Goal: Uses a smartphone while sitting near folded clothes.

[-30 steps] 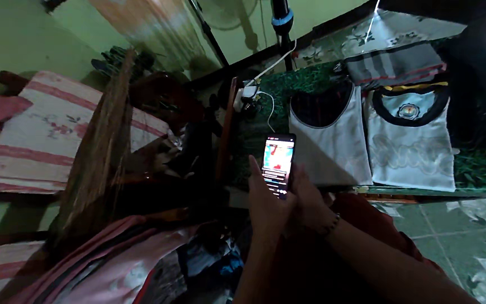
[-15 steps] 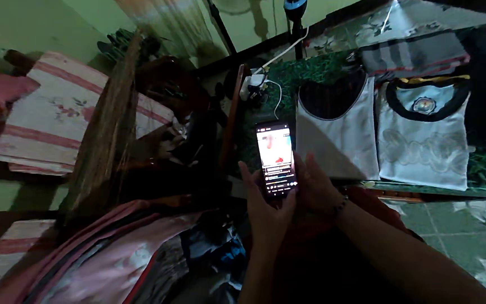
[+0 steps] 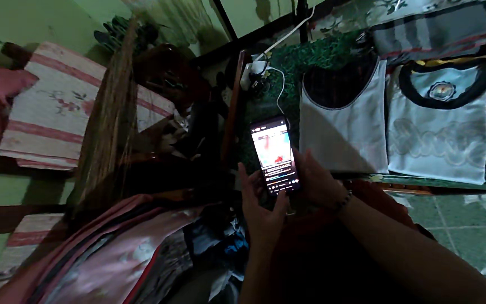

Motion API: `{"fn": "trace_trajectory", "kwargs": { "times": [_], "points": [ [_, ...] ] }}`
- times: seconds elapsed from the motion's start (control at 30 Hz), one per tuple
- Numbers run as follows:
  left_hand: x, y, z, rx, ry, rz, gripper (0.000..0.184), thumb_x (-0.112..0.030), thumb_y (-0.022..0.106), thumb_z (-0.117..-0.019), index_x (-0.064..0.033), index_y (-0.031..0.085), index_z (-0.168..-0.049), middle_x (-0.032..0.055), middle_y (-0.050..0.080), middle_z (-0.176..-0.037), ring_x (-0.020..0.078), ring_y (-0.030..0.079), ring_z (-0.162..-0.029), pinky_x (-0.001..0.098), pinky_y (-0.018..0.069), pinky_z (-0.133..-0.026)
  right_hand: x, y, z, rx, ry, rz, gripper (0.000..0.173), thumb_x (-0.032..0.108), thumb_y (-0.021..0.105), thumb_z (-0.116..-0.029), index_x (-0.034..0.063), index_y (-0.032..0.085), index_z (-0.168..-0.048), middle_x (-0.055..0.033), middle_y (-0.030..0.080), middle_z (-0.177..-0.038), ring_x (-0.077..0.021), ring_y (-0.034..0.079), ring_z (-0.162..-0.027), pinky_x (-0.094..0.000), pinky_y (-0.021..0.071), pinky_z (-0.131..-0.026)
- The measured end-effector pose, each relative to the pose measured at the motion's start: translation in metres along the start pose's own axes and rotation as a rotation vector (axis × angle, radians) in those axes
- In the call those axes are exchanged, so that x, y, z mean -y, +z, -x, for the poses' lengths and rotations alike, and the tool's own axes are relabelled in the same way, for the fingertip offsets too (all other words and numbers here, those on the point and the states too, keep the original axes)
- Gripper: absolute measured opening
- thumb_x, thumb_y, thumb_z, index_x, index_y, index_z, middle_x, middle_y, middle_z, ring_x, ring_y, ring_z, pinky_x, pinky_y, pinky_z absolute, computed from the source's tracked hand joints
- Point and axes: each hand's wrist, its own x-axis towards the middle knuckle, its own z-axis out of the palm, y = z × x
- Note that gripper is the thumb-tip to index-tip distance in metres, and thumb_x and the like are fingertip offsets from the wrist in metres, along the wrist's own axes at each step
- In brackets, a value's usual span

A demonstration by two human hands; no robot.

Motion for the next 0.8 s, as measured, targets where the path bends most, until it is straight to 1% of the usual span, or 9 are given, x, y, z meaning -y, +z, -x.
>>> {"fn": "trace_trajectory", "kwargs": {
  "times": [0.1, 0.17, 0.2, 0.33, 0.37, 0.4, 0.5, 0.63, 0.8],
  "points": [
    [0.0013, -0.0005, -0.0003, -0.003, -0.008, 0.0, 0.096, -0.015, 0.073, -0.0862, -0.0028, 0.014, -0.162, 0.0181, 0.054, -0.14, 0.0171, 0.062, -0.117, 0.031, 0.0564, -0.097, -0.0005, 0.0008, 0.0004, 0.014, 0.035, -0.121, 0.052, 0.027, 0.046, -0.1057, 0.0179, 0.032, -0.155, 0.0, 0.061, -0.127, -0.0041, 0.063, -0.109, -0.0259, 0.0563, -0.089],
    [0.0024, -0.0008, -0.0004, -0.002, -0.007, 0.006, 0.095, -0.014, 0.072, -0.0864, -0.0027, 0.015, -0.162, 0.0178, 0.054, -0.14, 0.0175, 0.063, -0.117, 0.031, 0.0566, -0.097, -0.0009, 0.0028, -0.0003, 0.02, 0.07, -0.337, 0.057, 0.055, 0.035, -0.1066, 0.0218, 0.033, -0.154, 0.002, 0.063, -0.126, -0.0057, 0.064, -0.109, -0.028, 0.0578, -0.088],
    [0.0032, -0.0009, -0.0006, -0.002, -0.004, 0.011, 0.095, -0.014, 0.073, -0.0864, -0.0023, 0.016, -0.161, 0.0181, 0.054, -0.139, 0.018, 0.063, -0.118, 0.0314, 0.0565, -0.097, -0.0009, 0.0032, -0.0005, 0.02, 0.067, -0.359, 0.06, 0.058, 0.035, -0.1053, 0.0221, 0.033, -0.153, 0.0023, 0.063, -0.125, -0.006, 0.064, -0.108, -0.0283, 0.0583, -0.088],
    [0.0043, -0.0021, -0.0009, 0.002, -0.018, 0.018, 0.089, -0.014, 0.072, -0.0874, 0.0007, 0.022, -0.159, 0.0186, 0.056, -0.138, 0.0192, 0.063, -0.118, 0.0324, 0.0562, -0.098, -0.001, 0.0015, 0.0006, -0.007, -0.04, 0.144, 0.059, 0.028, 0.052, -0.1046, 0.0107, 0.03, -0.156, -0.004, 0.061, -0.132, -0.0056, 0.061, -0.115, -0.0262, 0.0534, -0.096],
    [0.0044, -0.0021, -0.0007, 0.0, -0.018, 0.01, 0.087, -0.014, 0.072, -0.0877, 0.0015, 0.024, -0.159, 0.0189, 0.056, -0.138, 0.0187, 0.063, -0.118, 0.0317, 0.056, -0.098, -0.0029, 0.0019, 0.0008, -0.004, -0.039, 0.095, 0.057, 0.031, 0.047, -0.1063, 0.011, 0.029, -0.156, -0.0038, 0.06, -0.134, -0.006, 0.061, -0.117, -0.0267, 0.0532, -0.097],
    [0.0047, -0.0018, -0.0006, -0.003, -0.017, -0.003, 0.085, -0.015, 0.071, -0.0882, 0.0018, 0.026, -0.158, 0.0191, 0.056, -0.138, 0.0183, 0.063, -0.119, 0.031, 0.0559, -0.099, -0.0059, 0.0028, 0.0008, 0.023, -0.004, -0.125, 0.059, 0.047, 0.035, -0.1085, 0.0162, 0.028, -0.158, -0.0003, 0.058, -0.137, -0.006, 0.059, -0.12, -0.0282, 0.0529, -0.099],
    [0.0069, -0.0014, -0.0001, -0.002, -0.013, -0.016, 0.078, -0.015, 0.069, -0.0889, 0.0042, 0.033, -0.155, 0.0202, 0.055, -0.141, 0.0188, 0.061, -0.122, 0.0311, 0.0546, -0.101, -0.008, 0.0048, -0.0021, 0.07, 0.081, -0.562, 0.078, 0.077, 0.035, -0.0955, 0.0271, 0.032, -0.155, 0.0035, 0.06, -0.136, -0.0104, 0.06, -0.122, -0.0354, 0.0547, -0.098],
    [0.0079, -0.0017, -0.0006, -0.008, 0.003, -0.023, 0.067, -0.009, 0.066, -0.0893, 0.0042, 0.042, -0.151, 0.0189, 0.059, -0.135, 0.0193, 0.064, -0.117, 0.0324, 0.0568, -0.098, -0.004, 0.0054, -0.0025, 0.078, 0.075, -0.554, 0.081, 0.079, 0.04, -0.0926, 0.0268, 0.033, -0.155, 0.0007, 0.062, -0.135, -0.0139, 0.063, -0.119, -0.037, 0.0571, -0.095],
    [0.007, -0.0041, -0.0015, -0.003, 0.003, -0.011, 0.061, -0.005, 0.063, -0.0908, 0.0042, 0.046, -0.149, 0.0168, 0.062, -0.131, 0.0169, 0.065, -0.113, 0.0307, 0.0566, -0.098, -0.0028, 0.0052, -0.002, 0.092, 0.049, -0.481, 0.07, 0.073, 0.035, -0.0984, 0.027, 0.038, -0.152, 0.0026, 0.064, -0.128, -0.0093, 0.065, -0.112, -0.032, 0.0582, -0.091]
  ]
}}
